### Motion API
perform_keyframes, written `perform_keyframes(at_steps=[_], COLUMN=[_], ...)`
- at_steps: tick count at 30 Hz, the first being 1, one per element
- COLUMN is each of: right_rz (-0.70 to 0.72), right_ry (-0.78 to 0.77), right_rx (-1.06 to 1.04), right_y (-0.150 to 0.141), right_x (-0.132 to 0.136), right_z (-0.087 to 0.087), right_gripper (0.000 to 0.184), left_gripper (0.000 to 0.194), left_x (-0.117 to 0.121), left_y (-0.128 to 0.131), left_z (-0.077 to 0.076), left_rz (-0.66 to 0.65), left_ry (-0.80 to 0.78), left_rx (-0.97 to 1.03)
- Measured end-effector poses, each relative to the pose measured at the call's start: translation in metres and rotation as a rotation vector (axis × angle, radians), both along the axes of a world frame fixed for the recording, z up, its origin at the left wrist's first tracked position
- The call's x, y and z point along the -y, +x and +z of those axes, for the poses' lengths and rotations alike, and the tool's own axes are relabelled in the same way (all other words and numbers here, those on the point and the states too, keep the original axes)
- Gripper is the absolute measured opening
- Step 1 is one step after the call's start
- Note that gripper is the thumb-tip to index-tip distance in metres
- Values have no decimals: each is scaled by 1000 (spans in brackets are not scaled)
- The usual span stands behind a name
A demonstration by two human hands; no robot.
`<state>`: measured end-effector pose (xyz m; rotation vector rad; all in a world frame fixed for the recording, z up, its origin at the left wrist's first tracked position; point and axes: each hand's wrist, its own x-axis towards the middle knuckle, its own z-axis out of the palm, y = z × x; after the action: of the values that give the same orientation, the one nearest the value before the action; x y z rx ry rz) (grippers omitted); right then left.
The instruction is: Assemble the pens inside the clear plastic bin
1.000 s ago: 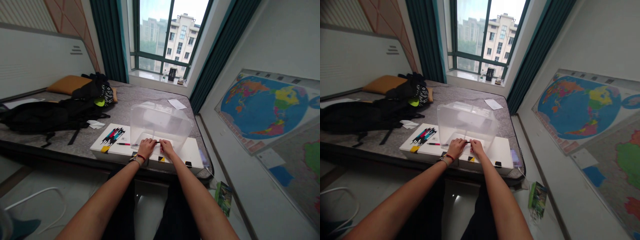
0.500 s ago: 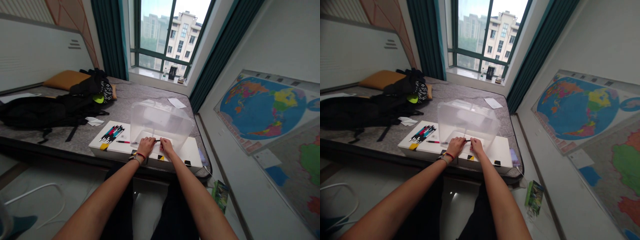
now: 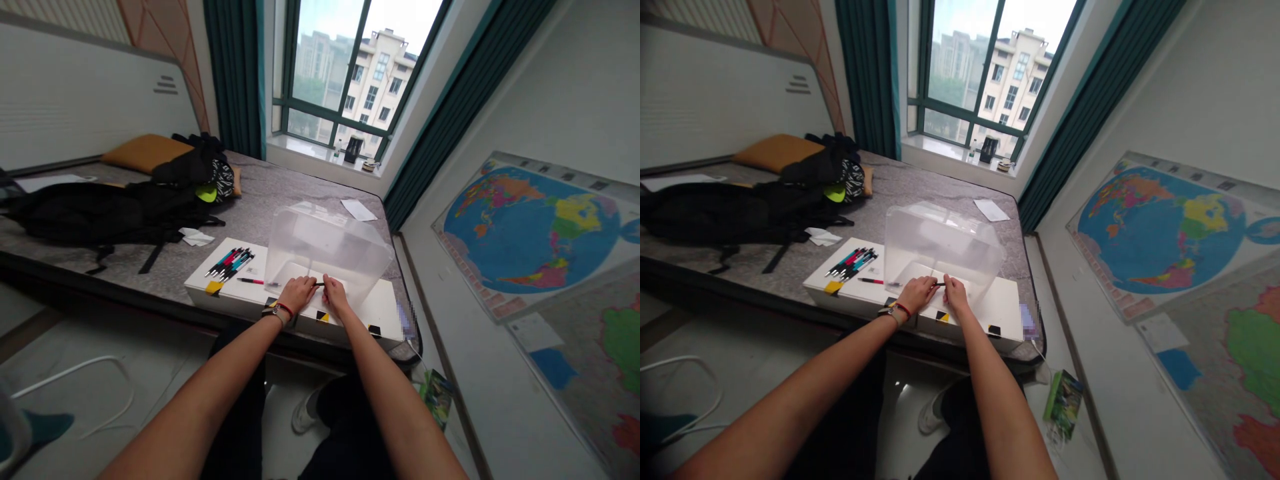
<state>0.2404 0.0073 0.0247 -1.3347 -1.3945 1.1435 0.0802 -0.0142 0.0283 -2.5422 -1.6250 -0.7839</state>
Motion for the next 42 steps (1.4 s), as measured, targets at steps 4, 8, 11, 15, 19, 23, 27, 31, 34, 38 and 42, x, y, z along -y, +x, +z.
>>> perform_keyframes(at_steps=[4,8,11,15,19,23,27,31,34,38,42], right_rz=[6,2,-7,-35,-81,-162,-273,-179,-70,-28,-18], right_ry=[28,23,15,42,69,150,275,171,58,32,36], right_rx=[43,-48,-114,-140,-186,-91,399,989,1173,1150,1115], right_y=[2,3,3,4,6,5,0,2,8,15,15], right_x=[0,-1,-2,-3,-3,1,5,-1,-11,-22,-16], right_z=[-1,-5,-7,-6,-6,-8,2,25,41,52,51], right_gripper=[52,48,41,31,26,22,16,20,28,27,21], left_gripper=[30,33,35,38,40,41,39,37,36,36,35], left_x=[0,1,1,1,0,-1,-1,0,0,1,2], left_y=[-1,-2,-2,0,0,0,1,1,0,-1,-2], left_z=[-1,0,1,1,0,0,0,0,0,1,0], left_rz=[-18,-13,8,39,78,90,117,131,128,107,89], left_ry=[0,34,47,16,-13,-19,-16,-20,-31,-44,-36], left_rx=[-16,-19,-10,-9,-17,-17,18,50,67,103,125])
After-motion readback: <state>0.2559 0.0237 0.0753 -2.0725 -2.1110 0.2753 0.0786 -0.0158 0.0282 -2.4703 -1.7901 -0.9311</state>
